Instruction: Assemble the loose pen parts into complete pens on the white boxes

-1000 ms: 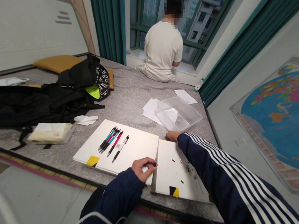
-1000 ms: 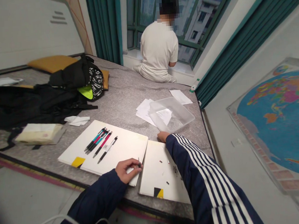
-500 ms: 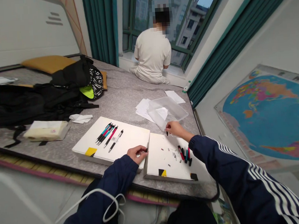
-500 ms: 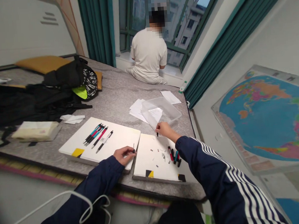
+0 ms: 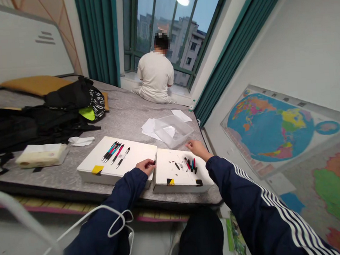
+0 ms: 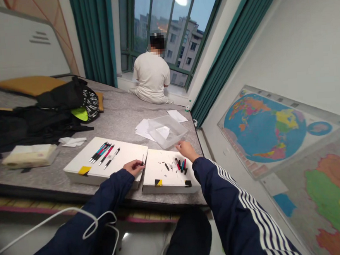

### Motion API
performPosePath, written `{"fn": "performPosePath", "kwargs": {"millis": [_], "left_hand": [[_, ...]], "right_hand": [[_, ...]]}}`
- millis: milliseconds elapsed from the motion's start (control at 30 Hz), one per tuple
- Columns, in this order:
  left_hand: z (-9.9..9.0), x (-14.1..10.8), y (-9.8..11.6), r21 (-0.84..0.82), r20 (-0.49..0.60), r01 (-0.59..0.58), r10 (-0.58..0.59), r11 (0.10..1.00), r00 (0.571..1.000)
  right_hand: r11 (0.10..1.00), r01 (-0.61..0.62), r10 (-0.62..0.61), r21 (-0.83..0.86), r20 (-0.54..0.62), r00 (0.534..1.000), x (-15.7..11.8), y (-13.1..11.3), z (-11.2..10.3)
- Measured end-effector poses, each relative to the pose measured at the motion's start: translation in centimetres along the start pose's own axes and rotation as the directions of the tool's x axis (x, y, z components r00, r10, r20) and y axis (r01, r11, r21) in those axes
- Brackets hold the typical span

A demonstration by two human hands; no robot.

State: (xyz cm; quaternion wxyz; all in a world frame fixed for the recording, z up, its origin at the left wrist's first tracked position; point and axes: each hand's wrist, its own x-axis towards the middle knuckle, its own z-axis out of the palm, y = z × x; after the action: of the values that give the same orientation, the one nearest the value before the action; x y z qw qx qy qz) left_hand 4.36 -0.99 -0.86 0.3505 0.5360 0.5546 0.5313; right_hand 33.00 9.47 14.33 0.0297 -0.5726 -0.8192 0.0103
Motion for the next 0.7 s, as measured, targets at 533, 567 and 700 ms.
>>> {"fn": "performPosePath", "kwargs": {"millis": [533, 567, 700], "left_hand": [[0.0, 0.2, 0.0, -0.043, -0.022, 0.031, -0.032, 0.999, 0.999], [0.1, 0.3, -0.3, -0.042, -0.016, 0.031, -0.032, 0.999, 0.999], [0.3, 0.5, -1.1, -0.02, -0.012, 0.017, -0.017, 1.0, 1.0]], "right_hand": [[0.962, -0.183, 0.185, 0.201, 0.006, 0.983, -10.9, 7.7, 8.9], [0.958, -0.181, 0.192, 0.223, -0.027, 0.981, -11.0, 7.6, 9.5], [0.93, -0.158, 0.219, 0.332, -0.155, 0.963, -12.1, 7.3, 11.2]]}}
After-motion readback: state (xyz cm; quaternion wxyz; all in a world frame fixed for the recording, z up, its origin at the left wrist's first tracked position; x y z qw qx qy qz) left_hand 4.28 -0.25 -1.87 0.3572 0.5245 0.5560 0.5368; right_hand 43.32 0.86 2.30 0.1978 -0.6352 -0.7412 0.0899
